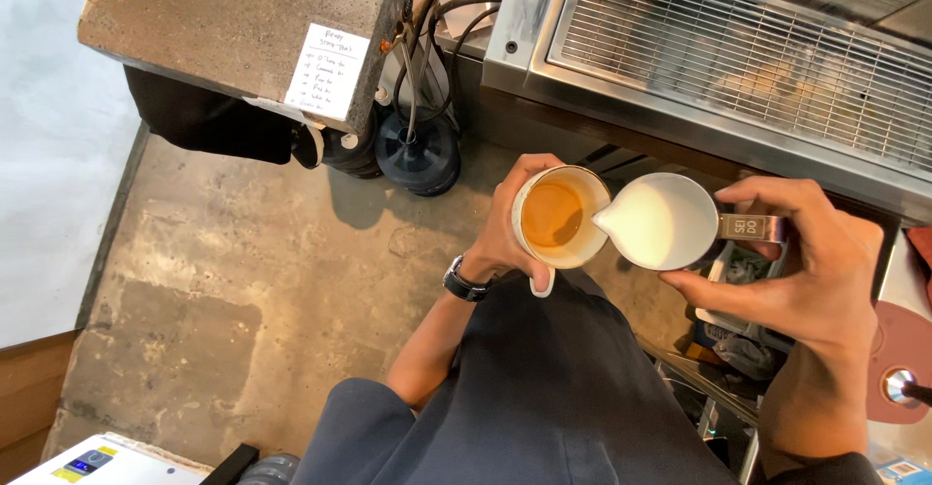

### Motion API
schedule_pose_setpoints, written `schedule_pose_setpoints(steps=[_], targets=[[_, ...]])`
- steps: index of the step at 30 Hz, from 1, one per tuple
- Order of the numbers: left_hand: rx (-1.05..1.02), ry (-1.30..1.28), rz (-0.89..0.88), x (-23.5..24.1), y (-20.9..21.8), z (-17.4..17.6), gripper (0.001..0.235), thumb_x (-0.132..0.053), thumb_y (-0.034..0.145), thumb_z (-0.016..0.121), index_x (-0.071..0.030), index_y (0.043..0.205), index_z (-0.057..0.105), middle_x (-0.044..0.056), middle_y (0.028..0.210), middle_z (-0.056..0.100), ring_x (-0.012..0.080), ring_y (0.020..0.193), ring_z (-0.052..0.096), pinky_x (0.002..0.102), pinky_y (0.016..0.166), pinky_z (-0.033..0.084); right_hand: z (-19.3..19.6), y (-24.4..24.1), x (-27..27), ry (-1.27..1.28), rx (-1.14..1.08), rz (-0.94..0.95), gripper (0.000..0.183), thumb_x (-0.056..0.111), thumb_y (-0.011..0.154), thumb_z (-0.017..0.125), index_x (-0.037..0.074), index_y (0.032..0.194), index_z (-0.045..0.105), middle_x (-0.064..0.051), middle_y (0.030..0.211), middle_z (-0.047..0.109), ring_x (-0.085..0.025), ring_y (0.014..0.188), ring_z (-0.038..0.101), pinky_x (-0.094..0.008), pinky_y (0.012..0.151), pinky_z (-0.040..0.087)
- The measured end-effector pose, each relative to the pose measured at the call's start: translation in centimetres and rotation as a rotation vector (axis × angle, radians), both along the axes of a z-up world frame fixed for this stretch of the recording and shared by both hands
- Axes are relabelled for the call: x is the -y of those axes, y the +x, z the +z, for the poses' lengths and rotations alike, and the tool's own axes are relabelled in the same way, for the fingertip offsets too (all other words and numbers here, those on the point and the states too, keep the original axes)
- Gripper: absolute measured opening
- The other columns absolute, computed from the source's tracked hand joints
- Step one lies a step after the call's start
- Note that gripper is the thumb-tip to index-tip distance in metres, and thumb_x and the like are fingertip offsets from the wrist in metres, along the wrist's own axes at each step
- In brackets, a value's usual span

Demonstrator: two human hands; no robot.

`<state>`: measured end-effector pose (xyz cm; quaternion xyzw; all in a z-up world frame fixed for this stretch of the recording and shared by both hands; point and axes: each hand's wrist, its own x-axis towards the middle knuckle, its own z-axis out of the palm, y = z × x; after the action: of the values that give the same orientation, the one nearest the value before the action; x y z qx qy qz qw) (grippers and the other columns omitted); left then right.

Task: The person steams milk using an espresso machine wand, wipes the steam wand with a cloth, and then pours the steamed milk into a cup of espresso to create a latte art design.

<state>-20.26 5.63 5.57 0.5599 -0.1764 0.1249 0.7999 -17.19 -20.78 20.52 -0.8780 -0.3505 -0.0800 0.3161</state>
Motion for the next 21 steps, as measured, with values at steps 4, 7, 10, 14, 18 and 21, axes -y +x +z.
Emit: schedule_pose_setpoints(steps=[4, 7, 10, 14, 18, 21], targets=[[-0.006, -0.035, -0.011, 0.3, 0.0, 0.0, 0.114, -0.078, 0.049, 0.08, -0.009, 0.133, 0.046, 0.002, 0.12, 0.063, 0.0132, 0.106, 0.065, 0.031, 0.094, 0.055, 1.0, -0.2, -0.2, -0.044, 0.035, -0.014, 0.071, 0.038, 0.067, 0.101, -0.004, 0.113, 0.068, -0.011, 0.104, 0.071, -0.01, 0.063, 0.054, -0.024, 0.061, 0.043], [-0.006, -0.025, 0.004, 0.3, 0.0, 0.2, 0.115, -0.079, 0.049, 0.079, -0.009, 0.133, 0.046, 0.001, 0.12, 0.063, 0.0122, 0.106, 0.064, 0.03, 0.095, 0.054, 1.8, -0.2, -0.6, -0.039, -0.004, -0.01, 0.072, 0.032, 0.066, 0.101, -0.007, 0.115, 0.067, -0.015, 0.109, 0.07, -0.013, 0.075, 0.061, -0.023, 0.064, 0.051], [0.007, -0.029, 0.016, 0.5, 0.1, 0.1, 0.113, -0.08, 0.051, 0.078, -0.009, 0.133, 0.046, 0.001, 0.12, 0.062, 0.0123, 0.106, 0.063, 0.03, 0.094, 0.055, 1.7, 0.2, -0.4, 0.011, -0.059, 0.0, 0.074, 0.027, 0.063, 0.101, -0.009, 0.117, 0.065, -0.017, 0.11, 0.07, -0.013, 0.075, 0.062, -0.021, 0.062, 0.054], [0.015, -0.088, -0.01, 0.8, 0.2, 0.1, 0.114, -0.077, 0.051, 0.081, -0.008, 0.133, 0.044, 0.002, 0.12, 0.062, 0.0137, 0.106, 0.064, 0.032, 0.094, 0.056, 0.9, 0.4, 0.0, 0.095, -0.116, -0.042, 0.077, 0.027, 0.059, 0.1, -0.007, 0.116, 0.063, -0.016, 0.107, 0.068, -0.01, 0.067, 0.054, -0.02, 0.057, 0.046], [-0.011, -0.088, -0.014, 1.0, 0.4, 0.0, 0.114, -0.077, 0.051, 0.082, -0.008, 0.133, 0.045, 0.003, 0.122, 0.061, 0.0141, 0.107, 0.063, 0.032, 0.095, 0.055, 0.4, 1.1, 0.6, 0.124, -0.09, -0.009, 0.078, 0.027, 0.06, 0.099, -0.009, 0.118, 0.062, -0.019, 0.11, 0.068, -0.013, 0.073, 0.06, -0.021, 0.057, 0.052], [-0.029, -0.094, -0.02, 1.2, 0.8, -0.2, 0.117, -0.077, 0.048, 0.082, -0.007, 0.133, 0.044, 0.002, 0.121, 0.061, 0.0115, 0.107, 0.062, 0.031, 0.095, 0.053, 0.2, 1.5, 1.0, 0.137, -0.067, 0.023, 0.082, 0.031, 0.058, 0.099, -0.008, 0.12, 0.061, -0.018, 0.112, 0.069, -0.014, 0.075, 0.063, -0.023, 0.063, 0.052]])
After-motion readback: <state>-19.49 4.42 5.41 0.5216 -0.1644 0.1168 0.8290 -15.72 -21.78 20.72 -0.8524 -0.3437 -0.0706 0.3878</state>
